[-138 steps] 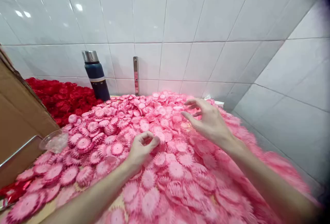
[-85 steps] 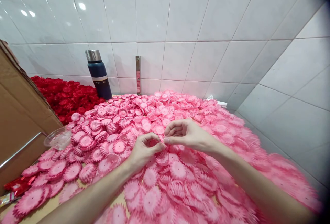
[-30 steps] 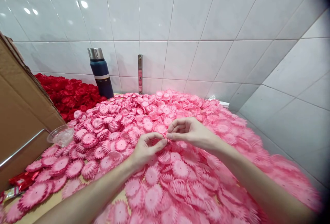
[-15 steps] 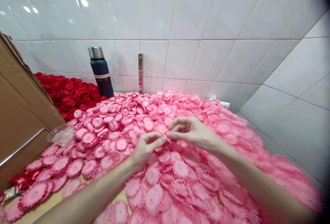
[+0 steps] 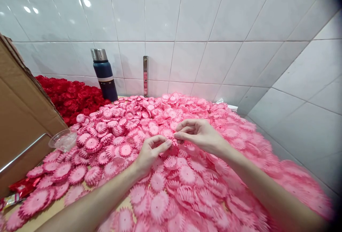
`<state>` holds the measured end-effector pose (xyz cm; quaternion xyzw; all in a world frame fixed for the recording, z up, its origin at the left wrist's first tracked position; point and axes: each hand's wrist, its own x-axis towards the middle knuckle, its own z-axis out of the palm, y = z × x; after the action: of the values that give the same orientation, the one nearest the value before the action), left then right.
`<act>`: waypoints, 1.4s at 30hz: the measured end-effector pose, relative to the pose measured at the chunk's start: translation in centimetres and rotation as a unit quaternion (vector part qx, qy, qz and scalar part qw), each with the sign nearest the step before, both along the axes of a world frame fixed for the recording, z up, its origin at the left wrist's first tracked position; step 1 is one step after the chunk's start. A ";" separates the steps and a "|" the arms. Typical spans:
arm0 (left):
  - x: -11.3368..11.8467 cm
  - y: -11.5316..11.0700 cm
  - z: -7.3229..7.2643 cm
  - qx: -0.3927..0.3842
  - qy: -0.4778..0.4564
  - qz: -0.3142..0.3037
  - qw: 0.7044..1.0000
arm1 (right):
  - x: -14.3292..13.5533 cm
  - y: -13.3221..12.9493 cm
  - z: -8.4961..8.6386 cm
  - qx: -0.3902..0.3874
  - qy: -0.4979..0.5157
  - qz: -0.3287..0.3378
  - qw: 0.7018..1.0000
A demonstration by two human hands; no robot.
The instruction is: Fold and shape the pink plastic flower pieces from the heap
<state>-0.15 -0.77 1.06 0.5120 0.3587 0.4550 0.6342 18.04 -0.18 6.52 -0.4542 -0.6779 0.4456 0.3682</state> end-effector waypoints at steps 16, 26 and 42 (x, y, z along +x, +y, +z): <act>0.0 0.1 -0.1 -0.007 0.003 0.026 1.000 | 2.2 1.5 -0.6 0.199 -0.026 -0.249 0.947; 0.0 -0.1 0.0 0.004 0.004 0.017 1.000 | -0.2 -0.6 1.0 0.129 -0.129 0.009 0.983; 0.0 0.0 -0.1 0.017 0.022 0.025 0.999 | 3.4 1.7 0.5 0.263 -0.217 -0.258 0.904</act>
<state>-0.11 -0.77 1.00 0.5235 0.3772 0.4659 0.6055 21.43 1.57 6.98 -0.5857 -0.6926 0.0306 0.4200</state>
